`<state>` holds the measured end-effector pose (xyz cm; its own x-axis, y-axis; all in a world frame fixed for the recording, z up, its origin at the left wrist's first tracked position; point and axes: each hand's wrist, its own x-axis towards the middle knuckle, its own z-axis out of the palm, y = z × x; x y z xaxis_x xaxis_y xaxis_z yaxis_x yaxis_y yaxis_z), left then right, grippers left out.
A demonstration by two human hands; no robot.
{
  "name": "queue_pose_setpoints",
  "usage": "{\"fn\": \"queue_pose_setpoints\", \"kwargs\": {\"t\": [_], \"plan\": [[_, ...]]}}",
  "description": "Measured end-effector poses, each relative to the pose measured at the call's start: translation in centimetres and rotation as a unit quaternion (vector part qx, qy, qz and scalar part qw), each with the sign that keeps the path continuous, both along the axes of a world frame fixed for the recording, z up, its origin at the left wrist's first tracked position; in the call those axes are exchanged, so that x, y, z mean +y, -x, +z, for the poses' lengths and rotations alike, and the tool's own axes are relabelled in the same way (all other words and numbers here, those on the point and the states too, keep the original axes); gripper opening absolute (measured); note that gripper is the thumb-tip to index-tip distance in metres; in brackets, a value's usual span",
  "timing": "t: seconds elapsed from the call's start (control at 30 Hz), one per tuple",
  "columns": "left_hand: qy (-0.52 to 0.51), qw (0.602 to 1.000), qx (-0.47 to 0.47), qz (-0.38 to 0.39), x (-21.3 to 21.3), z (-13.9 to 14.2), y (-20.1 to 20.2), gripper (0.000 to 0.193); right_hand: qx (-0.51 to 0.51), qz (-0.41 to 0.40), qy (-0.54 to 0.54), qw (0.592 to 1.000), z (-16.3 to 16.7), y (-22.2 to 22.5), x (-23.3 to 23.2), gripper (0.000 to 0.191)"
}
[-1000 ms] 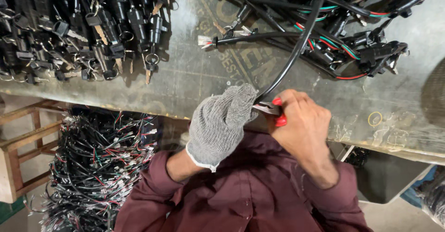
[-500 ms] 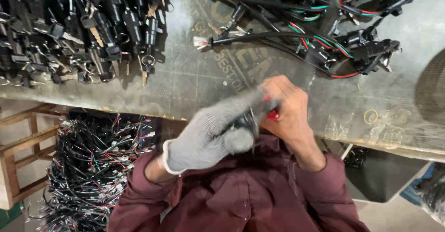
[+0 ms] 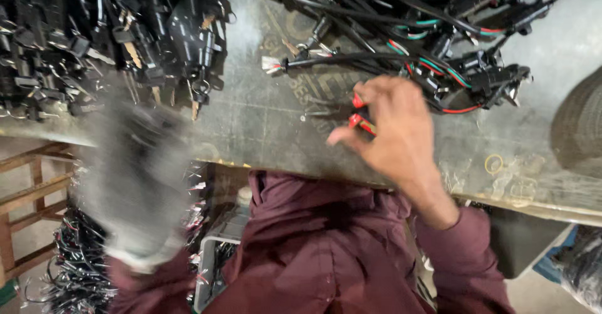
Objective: The person holds a black multi-core cable on a workbench and uses red-handled pliers to cut and strip the outer insulation from its end, pulling the jacket off to expose the inner colored wires, then works along the cable repeating the stripping on successive sections.
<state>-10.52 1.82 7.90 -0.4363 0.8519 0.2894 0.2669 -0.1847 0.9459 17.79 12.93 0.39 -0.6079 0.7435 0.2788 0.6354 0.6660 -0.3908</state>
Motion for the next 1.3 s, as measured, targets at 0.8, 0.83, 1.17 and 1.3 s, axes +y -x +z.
{"fn": "queue_pose_setpoints", "kwargs": {"t": [0.8,0.83,1.17,1.3], "plan": [[0.202,0.884,-0.309,-0.288,2.0,-6.2,-13.2,0.03,0.715,-0.027,0.385,0.583,5.3,-0.7,-6.5,0.025],[0.255,0.826,-0.443,-0.238,1.7,-7.1,-12.7,0.03,0.705,-0.022,0.425,0.568,5.4,0.5,-6.9,0.024],[-0.009,0.954,-0.014,-0.298,0.0,-4.7,-7.9,0.018,0.126,0.062,0.043,0.989,3.8,-0.4,-9.3,0.007],[0.132,0.846,-0.49,-0.163,0.5,-2.1,-9.8,0.019,0.051,0.11,0.033,0.992,1.0,1.0,-8.7,0.01]]}}
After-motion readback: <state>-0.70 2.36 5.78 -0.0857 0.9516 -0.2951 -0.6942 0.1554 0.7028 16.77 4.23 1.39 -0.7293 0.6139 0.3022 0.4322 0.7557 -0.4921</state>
